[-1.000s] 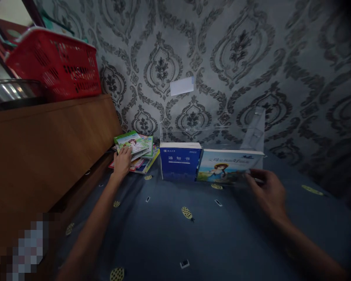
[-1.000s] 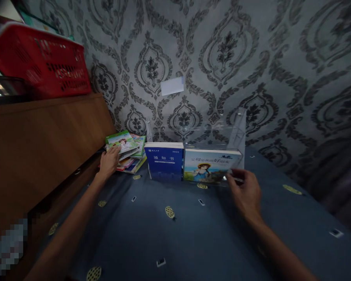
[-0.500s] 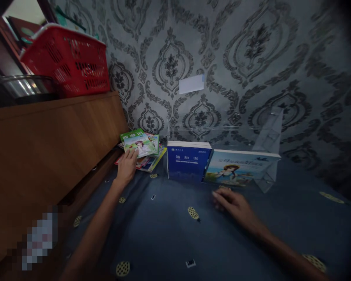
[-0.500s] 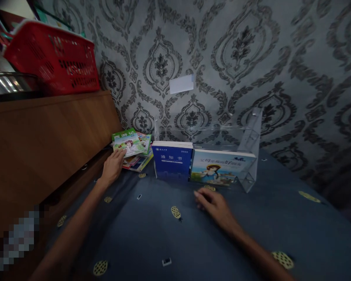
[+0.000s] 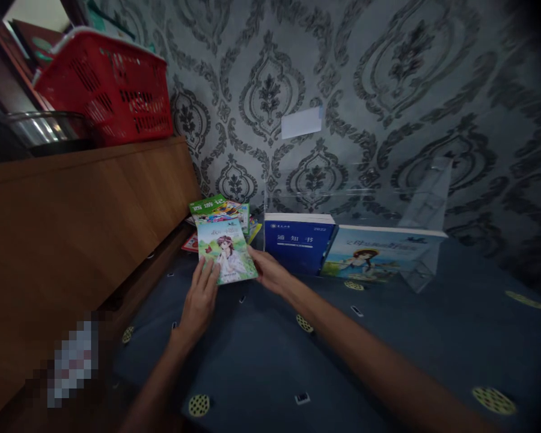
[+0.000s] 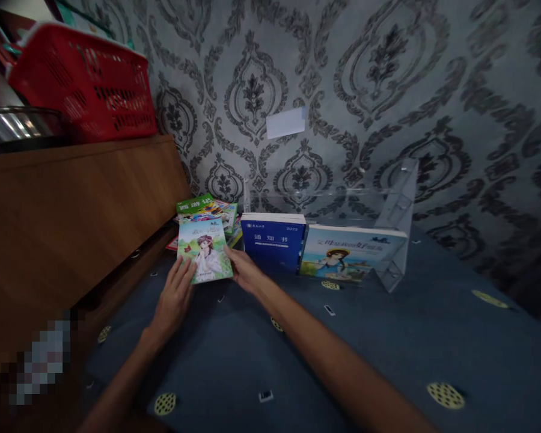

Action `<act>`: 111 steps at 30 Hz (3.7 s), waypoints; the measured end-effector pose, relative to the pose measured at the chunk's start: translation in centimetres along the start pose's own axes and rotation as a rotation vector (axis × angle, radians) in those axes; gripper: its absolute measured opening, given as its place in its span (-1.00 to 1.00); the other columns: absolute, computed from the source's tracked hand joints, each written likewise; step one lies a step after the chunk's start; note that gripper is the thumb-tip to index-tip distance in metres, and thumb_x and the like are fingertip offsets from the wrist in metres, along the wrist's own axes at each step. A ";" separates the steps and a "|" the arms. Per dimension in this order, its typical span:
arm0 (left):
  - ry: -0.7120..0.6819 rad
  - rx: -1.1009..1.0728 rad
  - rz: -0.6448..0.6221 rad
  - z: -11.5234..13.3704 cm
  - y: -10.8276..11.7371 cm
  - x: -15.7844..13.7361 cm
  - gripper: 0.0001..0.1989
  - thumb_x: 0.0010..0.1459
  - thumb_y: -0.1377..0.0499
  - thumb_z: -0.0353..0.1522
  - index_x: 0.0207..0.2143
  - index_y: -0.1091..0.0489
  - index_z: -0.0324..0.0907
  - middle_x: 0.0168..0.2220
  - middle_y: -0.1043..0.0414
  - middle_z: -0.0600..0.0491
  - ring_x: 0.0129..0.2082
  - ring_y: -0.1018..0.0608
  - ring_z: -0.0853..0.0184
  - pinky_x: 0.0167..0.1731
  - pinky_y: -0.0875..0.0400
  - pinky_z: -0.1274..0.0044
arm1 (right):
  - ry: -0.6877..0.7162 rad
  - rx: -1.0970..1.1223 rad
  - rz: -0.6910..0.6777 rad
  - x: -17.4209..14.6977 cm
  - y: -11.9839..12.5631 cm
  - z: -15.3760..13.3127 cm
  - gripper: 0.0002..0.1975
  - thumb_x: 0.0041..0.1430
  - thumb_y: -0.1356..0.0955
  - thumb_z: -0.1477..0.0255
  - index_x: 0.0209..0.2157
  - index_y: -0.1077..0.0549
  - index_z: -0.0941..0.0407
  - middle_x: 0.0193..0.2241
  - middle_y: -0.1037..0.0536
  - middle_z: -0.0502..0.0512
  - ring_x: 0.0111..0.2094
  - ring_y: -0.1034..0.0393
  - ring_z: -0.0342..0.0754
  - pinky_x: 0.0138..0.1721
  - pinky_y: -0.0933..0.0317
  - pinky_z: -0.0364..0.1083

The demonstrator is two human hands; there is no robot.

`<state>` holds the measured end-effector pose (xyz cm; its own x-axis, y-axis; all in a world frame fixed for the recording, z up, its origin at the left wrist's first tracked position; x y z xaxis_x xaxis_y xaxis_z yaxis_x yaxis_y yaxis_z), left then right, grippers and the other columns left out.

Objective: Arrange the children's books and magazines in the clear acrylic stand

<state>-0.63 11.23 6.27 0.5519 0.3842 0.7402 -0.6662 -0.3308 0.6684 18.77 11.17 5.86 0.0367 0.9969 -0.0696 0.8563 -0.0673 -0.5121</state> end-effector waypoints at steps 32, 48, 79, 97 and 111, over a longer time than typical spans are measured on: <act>0.135 -0.303 -0.611 6.5 -5.4 -4.3 -0.43 0.30 0.01 -0.40 0.34 -0.10 -0.30 0.38 -0.12 -0.27 0.43 -0.09 0.06 0.33 -0.11 0.09 | 0.289 -1.518 -0.093 -11.4 -1.1 5.5 -0.25 0.38 -0.19 0.05 0.40 -0.07 0.24 0.40 -0.10 0.38 0.42 0.03 0.20 0.37 0.03 0.20; 0.113 -0.007 -0.691 7.4 -6.0 -4.2 -0.43 0.39 0.12 -0.30 0.37 -0.09 -0.32 0.43 0.02 -0.25 0.44 -0.07 0.02 0.31 -0.12 0.03 | 0.399 -1.792 0.224 -10.5 5.1 6.9 -0.20 0.37 -0.10 -0.04 0.37 -0.18 0.27 0.36 -0.16 0.46 0.40 0.00 0.28 0.33 0.02 0.32; -0.180 -0.125 -0.774 8.9 -8.6 0.8 -0.48 0.42 0.05 -0.16 0.37 -0.15 -0.02 0.46 0.07 -0.12 0.47 0.07 0.06 0.35 0.05 0.01 | 0.329 -1.130 0.282 -12.4 9.1 1.6 -0.37 0.43 -0.06 0.07 0.32 -0.17 0.16 0.10 -0.55 0.23 0.24 -0.30 0.11 0.30 -0.04 0.16; -0.558 -0.397 -0.917 15.5 -2.5 -4.3 -0.53 0.39 0.02 -0.09 0.31 -0.21 0.21 0.48 0.11 0.02 0.48 0.08 0.08 0.38 0.25 -0.01 | 0.388 -1.231 0.242 -12.2 9.4 1.8 -0.36 0.41 -0.09 -0.02 0.26 -0.25 0.13 0.06 -0.57 0.25 0.17 -0.37 0.16 0.20 -0.18 0.21; -0.538 -0.358 -0.870 16.0 -0.3 -6.2 -0.42 0.36 -0.02 -0.04 0.38 -0.05 0.18 0.47 0.07 0.01 0.47 0.05 0.13 0.40 0.28 0.07 | 0.394 -1.365 0.226 -12.3 8.7 2.1 -0.45 0.41 -0.17 0.12 0.25 -0.28 0.15 0.08 -0.57 0.25 0.16 -0.37 0.22 0.17 -0.16 0.26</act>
<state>4.14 -4.82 2.69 0.9957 -0.0913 0.0161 0.0003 0.1767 0.9843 24.71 -1.81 0.44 0.1801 0.9316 0.3156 0.6197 -0.3566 0.6991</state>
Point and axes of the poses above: each hand's wrist, its own x-axis towards the middle knuckle, its own y-axis out of the back of the hand, z = x × y, the point moved 5 cm from there along x, towards the middle knuckle
